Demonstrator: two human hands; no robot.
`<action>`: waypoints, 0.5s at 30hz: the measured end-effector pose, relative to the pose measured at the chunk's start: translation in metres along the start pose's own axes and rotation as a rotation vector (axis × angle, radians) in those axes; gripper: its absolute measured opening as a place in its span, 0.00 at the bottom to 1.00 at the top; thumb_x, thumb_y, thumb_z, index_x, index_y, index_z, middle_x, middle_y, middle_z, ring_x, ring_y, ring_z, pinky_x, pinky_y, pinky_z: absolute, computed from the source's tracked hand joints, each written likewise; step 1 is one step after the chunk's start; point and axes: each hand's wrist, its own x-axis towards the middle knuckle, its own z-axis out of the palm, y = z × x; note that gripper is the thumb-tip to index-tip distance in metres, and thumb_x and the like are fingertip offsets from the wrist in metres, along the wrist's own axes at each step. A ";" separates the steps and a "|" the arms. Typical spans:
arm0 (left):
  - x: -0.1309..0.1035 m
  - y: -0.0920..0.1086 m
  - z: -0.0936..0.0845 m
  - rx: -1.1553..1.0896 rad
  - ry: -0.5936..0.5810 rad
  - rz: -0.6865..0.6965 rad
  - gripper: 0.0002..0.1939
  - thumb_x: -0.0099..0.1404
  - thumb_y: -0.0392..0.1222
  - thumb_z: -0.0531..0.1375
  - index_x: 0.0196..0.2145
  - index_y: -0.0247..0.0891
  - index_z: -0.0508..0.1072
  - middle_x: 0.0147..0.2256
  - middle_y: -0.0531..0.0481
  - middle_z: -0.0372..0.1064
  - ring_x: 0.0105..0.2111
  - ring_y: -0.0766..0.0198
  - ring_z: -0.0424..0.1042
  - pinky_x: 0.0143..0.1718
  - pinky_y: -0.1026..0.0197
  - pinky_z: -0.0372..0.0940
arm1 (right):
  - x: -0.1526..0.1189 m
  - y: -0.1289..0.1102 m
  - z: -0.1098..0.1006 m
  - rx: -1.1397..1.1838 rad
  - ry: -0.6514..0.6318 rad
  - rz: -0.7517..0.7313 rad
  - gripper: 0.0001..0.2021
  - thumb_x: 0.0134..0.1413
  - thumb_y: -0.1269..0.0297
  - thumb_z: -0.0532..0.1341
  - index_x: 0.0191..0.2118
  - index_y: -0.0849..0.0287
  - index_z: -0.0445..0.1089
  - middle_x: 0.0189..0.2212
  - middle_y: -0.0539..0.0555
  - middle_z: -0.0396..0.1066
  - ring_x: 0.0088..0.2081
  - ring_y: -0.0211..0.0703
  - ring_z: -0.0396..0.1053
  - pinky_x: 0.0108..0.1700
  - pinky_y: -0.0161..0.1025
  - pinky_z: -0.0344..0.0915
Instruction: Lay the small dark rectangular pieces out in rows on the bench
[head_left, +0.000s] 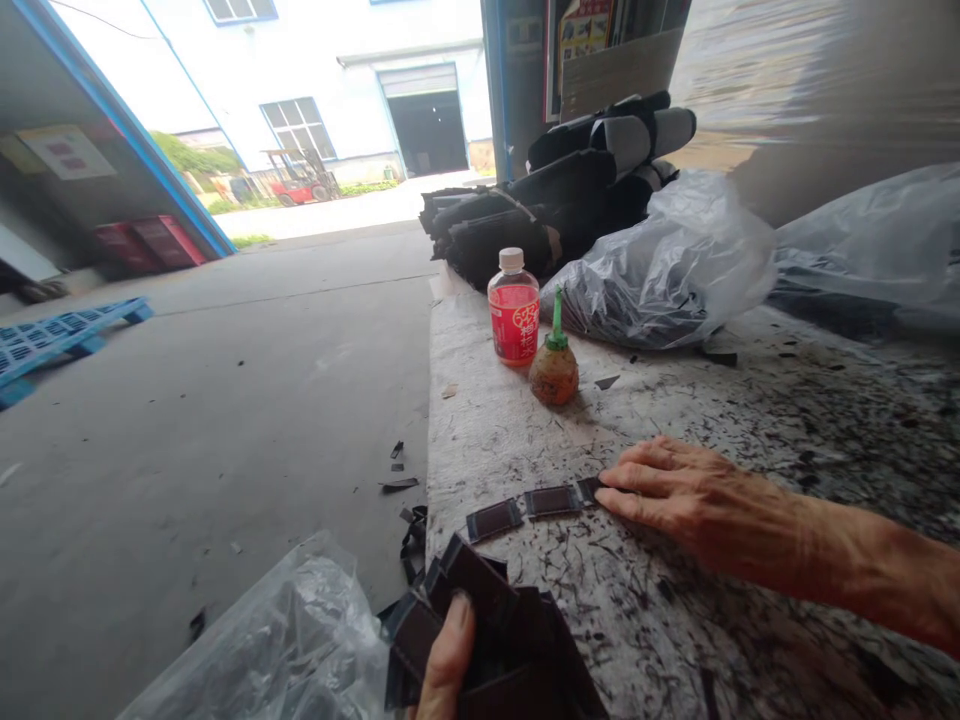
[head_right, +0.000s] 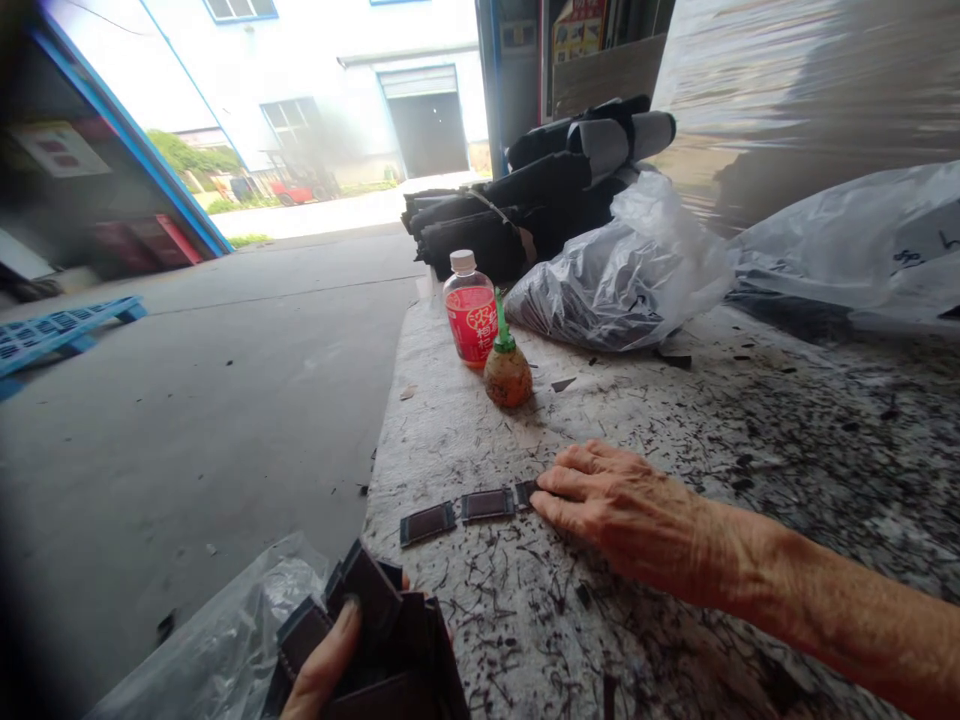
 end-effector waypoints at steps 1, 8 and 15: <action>0.002 -0.002 -0.001 0.002 0.018 -0.002 0.11 0.53 0.33 0.63 0.35 0.42 0.73 0.26 0.56 0.74 0.56 0.58 0.59 0.52 0.61 0.63 | -0.003 -0.002 0.004 -0.016 0.010 0.001 0.21 0.52 0.81 0.52 0.50 0.60 0.66 0.46 0.56 0.70 0.46 0.48 0.67 0.50 0.47 0.65; -0.002 -0.027 0.001 0.034 0.077 -0.095 0.31 0.45 0.53 0.69 0.45 0.37 0.70 0.38 0.45 0.75 0.50 0.45 0.66 0.45 0.51 0.68 | -0.003 -0.007 0.004 0.160 0.117 0.143 0.19 0.57 0.79 0.46 0.47 0.60 0.68 0.46 0.57 0.71 0.45 0.45 0.70 0.46 0.41 0.67; -0.002 -0.037 0.003 -0.007 -0.030 -0.131 0.30 0.47 0.58 0.66 0.43 0.36 0.72 0.33 0.44 0.75 0.37 0.47 0.74 0.33 0.54 0.70 | 0.061 -0.053 -0.045 0.750 0.027 0.466 0.06 0.53 0.63 0.59 0.33 0.57 0.72 0.27 0.49 0.70 0.26 0.36 0.66 0.29 0.32 0.62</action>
